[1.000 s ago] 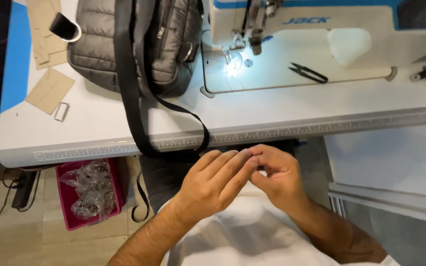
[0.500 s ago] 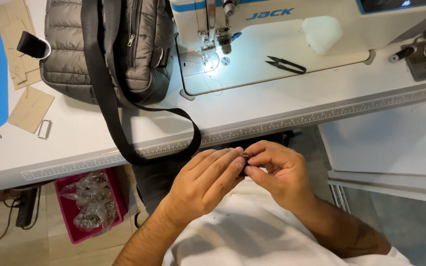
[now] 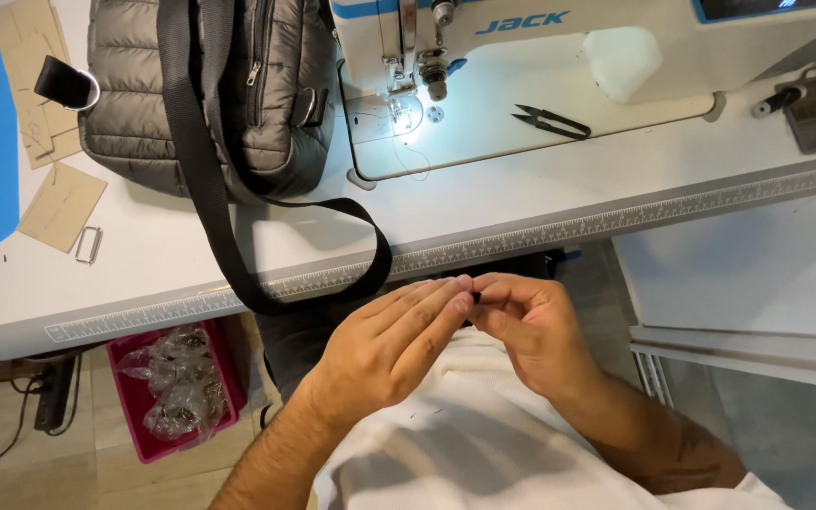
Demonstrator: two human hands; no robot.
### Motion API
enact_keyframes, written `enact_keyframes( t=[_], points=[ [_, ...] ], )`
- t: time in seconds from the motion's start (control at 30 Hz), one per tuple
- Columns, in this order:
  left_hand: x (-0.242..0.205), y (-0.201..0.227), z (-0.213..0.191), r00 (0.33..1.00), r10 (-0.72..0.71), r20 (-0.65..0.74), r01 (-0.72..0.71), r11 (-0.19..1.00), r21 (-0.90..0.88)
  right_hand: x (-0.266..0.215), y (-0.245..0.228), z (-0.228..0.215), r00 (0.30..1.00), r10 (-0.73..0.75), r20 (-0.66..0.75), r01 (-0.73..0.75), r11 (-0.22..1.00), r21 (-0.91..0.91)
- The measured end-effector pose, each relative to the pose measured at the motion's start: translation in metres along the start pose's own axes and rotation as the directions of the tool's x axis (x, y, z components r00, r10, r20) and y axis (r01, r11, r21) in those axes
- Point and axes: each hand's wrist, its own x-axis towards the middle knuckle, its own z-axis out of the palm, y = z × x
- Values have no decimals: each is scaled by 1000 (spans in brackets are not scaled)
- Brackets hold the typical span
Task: Assembling a bag strap by threading it through a buckle and then handling foam material components in a workshop.
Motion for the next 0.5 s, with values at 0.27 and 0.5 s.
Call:
enact_keyframes(
  t=[0.27,0.5],
  points=[
    [1,1,-1,1000,20,-10,-20,1000,-20,15,-5,-8,964,215,154,-219,975,16],
    [-8,2,2,999,38,20,-39,998,58,21,-1,-2,975,103,197,-70,984,-166]
  ],
)
